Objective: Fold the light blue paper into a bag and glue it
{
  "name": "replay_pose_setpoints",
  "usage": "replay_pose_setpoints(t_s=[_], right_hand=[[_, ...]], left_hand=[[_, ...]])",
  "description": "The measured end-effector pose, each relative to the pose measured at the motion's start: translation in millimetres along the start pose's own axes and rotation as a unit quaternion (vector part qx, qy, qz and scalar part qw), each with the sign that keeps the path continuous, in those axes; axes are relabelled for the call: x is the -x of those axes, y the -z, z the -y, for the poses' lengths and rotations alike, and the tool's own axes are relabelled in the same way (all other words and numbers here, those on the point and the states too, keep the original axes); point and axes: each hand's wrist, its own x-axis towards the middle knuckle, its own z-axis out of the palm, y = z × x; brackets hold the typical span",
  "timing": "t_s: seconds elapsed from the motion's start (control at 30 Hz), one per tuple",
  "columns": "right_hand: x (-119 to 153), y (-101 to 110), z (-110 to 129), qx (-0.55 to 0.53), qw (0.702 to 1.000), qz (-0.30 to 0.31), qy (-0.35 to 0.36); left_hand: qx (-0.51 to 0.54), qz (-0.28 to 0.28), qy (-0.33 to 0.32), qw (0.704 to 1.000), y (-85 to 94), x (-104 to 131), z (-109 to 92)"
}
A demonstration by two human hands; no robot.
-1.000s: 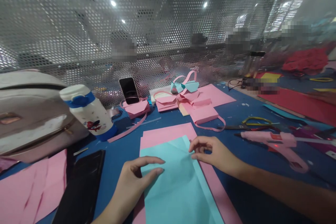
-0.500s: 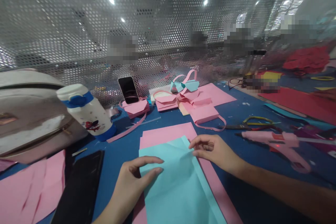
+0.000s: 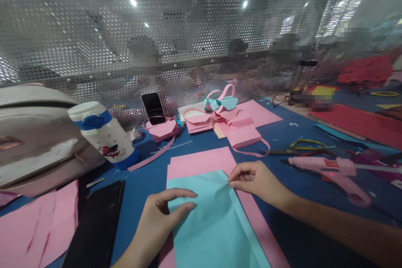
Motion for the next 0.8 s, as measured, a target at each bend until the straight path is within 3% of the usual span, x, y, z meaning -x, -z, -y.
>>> replay_pose_setpoints(t_s=[0.8], right_hand=[[5.7, -0.7, -2.0, 0.078, 0.994, 0.034, 0.072]], left_hand=[[-0.009, 0.007, -0.007, 1.0, -1.0, -1.2, -3.6]])
